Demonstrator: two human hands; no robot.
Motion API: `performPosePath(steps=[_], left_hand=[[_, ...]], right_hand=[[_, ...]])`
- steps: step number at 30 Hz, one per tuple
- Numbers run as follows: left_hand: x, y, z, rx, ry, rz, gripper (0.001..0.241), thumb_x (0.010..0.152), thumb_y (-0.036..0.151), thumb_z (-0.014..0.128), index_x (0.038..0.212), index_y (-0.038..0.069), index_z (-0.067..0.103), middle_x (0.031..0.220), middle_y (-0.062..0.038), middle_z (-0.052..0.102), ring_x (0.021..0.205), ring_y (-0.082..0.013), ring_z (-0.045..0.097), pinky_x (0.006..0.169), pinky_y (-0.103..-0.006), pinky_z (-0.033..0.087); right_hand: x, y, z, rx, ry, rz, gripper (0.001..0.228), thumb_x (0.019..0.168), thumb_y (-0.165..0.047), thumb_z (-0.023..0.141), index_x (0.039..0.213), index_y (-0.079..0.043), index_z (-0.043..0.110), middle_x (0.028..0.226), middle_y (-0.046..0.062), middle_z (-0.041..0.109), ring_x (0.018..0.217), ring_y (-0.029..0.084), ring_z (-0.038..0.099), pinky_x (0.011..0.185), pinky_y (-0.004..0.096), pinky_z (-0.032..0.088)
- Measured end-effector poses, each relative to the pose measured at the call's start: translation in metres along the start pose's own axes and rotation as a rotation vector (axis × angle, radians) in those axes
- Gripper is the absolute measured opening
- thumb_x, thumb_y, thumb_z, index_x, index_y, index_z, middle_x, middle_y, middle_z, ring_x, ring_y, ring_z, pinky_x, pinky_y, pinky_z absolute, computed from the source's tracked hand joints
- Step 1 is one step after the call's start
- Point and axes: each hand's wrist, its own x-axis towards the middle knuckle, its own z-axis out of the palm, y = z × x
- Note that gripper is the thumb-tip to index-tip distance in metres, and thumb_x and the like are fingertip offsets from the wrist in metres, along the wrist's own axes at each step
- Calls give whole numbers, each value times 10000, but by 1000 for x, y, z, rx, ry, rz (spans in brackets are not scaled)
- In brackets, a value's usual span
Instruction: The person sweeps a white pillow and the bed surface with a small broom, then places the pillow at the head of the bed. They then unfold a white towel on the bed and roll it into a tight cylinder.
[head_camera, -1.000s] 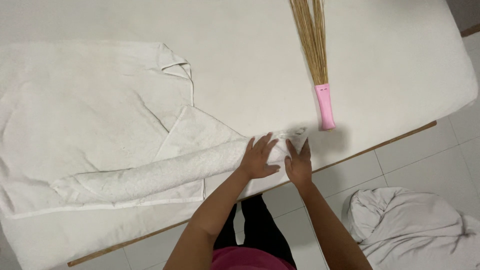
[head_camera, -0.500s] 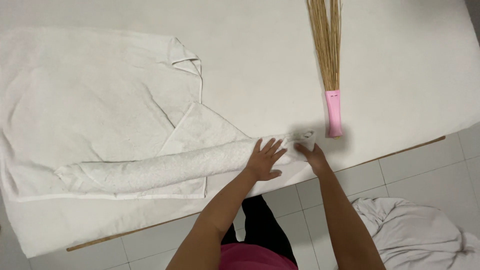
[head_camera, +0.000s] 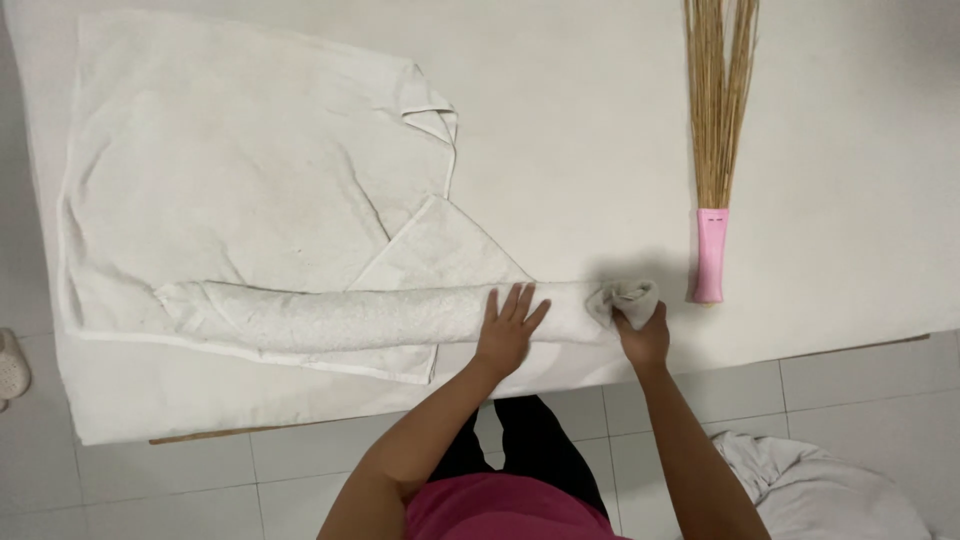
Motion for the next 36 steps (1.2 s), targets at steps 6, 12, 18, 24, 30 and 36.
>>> performPosePath(steps=[6,12,18,24,30,36], left_hand=[[-9,-8,0,55,19,-44,850,896,180,642,1628,305,228,1699,-124,169,1541,-346,153,1154,-720,98],[14,-33,-3,-27,-59,19,1027,818,464,800,1634,276,206,1696,-129,204,1552,-332,189,1211,-656,125],[22,-31,-18,-20,-161,1,1041,797,435,814,1618,275,194,1688,-132,187,1546,-332,169,1201,-641,100],[29,-8,-66,-610,-169,-238,889,825,362,732,1577,159,302,1657,-167,234,1569,-355,138,1207,-687,17],[98,71,-110,-320,-226,155,861,830,338,696,1571,109,323,1646,-235,246,1541,-389,190,1225,-573,132],[136,119,-53,284,-480,82,865,834,319,787,1544,24,391,1612,-283,276,1458,-423,319,1134,-532,325]], right_hand=[[-8,-34,-9,-75,-15,2,769,781,-363,855,1335,13,476,1166,231,694,1050,402,689,873,467,567],[-24,-99,0,-464,-9,-305,790,763,-362,883,1323,32,490,1280,274,625,1088,417,660,764,504,590],[-55,-76,53,-835,130,-653,526,907,-53,707,1383,35,499,1552,367,462,1343,515,558,858,489,594],[-84,-104,71,-1026,-115,-468,600,845,-190,691,1391,-143,447,1552,404,169,1376,627,266,993,770,358],[-76,-44,131,-1087,-89,-387,718,1085,-333,512,1697,-47,271,1687,218,140,1538,392,190,1199,599,232],[-103,-103,78,-53,16,-539,692,1070,-329,397,1602,77,219,1714,225,3,1555,477,-2,1204,653,58]])
